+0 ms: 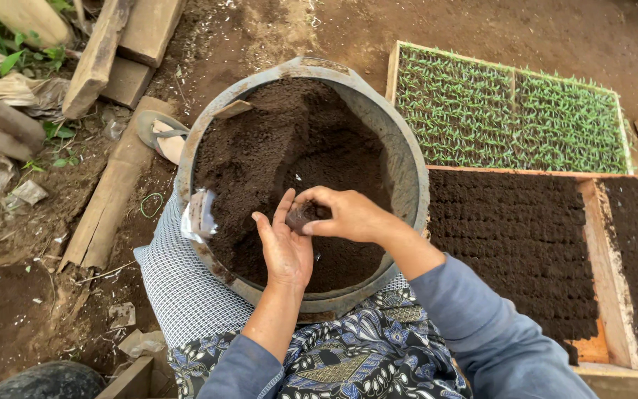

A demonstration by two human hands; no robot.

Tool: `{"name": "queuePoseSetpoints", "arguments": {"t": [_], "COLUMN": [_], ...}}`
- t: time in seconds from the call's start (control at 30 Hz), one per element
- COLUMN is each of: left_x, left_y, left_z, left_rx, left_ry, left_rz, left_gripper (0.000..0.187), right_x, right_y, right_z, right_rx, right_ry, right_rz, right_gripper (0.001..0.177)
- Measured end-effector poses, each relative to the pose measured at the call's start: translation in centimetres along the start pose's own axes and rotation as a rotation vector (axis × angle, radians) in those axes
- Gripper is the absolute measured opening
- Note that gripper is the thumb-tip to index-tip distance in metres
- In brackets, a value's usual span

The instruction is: The person scoops soil from a large bucket and packs it into small plastic bags. They then place the filled bags into a wooden seedling tray, arranging them in rows next to existing seedlings.

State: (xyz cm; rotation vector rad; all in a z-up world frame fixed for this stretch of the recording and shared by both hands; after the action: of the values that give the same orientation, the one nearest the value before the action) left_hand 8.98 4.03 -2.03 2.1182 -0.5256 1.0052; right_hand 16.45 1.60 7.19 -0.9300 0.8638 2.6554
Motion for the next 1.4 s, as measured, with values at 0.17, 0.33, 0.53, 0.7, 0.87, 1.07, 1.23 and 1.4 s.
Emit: {"name": "queuePoseSetpoints", "arguments": {"t": [0.17, 0.33, 0.53, 0.7, 0.87, 1.07, 1.23, 1.4], "left_x": [2.3, 3.3, 0.5, -0.6, -2.1, -0.5, -1.3, -1.6], "left_y": [-0.8, -0.7, 1.6, 0.6, -0.1, 1.6, 2.1, 2.6], "left_z": [0.6, -1.8, 3.9, 3.3, 3.4, 2.6, 4.1, 6.8], "left_rx": [0.023, 0.289, 0.650, 0.692, 0.664, 0.095, 0.066, -0.041], "left_ry": [-0.186, -1.417, -2.589, -3.004, -2.895, -1.834, -1.205, -1.077], "left_rz": [0.123, 0.557, 1.273, 1.103, 0.907, 0.392, 0.295, 0.233], "left_gripper": [0.078, 0.043, 0.071, 0.056, 0.021, 0.010, 0.007, 0.013], "right_x": [0.1, -5.5, -11.4, -13.5, -9.1, -2.9, 0.1, -0.2], "right_y": [-2.0, 3.3, 17.8, 36.2, 47.5, 47.3, 44.9, 43.3], "right_z": [-4.7, -9.8, -27.4, -39.5, -51.1, -58.3, -62.2, -59.6], "right_rx": [0.003, 0.069, 0.428, 0.873, 1.208, 1.217, 1.173, 1.167], "right_ry": [-0.072, -0.129, -0.090, 0.064, 0.044, 0.034, 0.166, 0.041], "right_rz": [-0.182, -0.327, -0.630, -0.842, -0.856, -0.759, -0.483, -0.336], "right_gripper": [0.043, 0.040, 0.042, 0.036, 0.035, 0.034, 0.040, 0.038]}}
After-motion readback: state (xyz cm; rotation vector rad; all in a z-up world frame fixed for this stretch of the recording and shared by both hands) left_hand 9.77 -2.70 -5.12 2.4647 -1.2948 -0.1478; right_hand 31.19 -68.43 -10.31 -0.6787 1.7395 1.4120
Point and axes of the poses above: each hand's wrist, its own y-axis away from the middle knuckle, its own x-axis out of the palm, z = x × y, the point moved 9 cm from there along -y, towards the middle knuckle, and after that the axes turned 5 degrees about x, right-handed, at the moved point
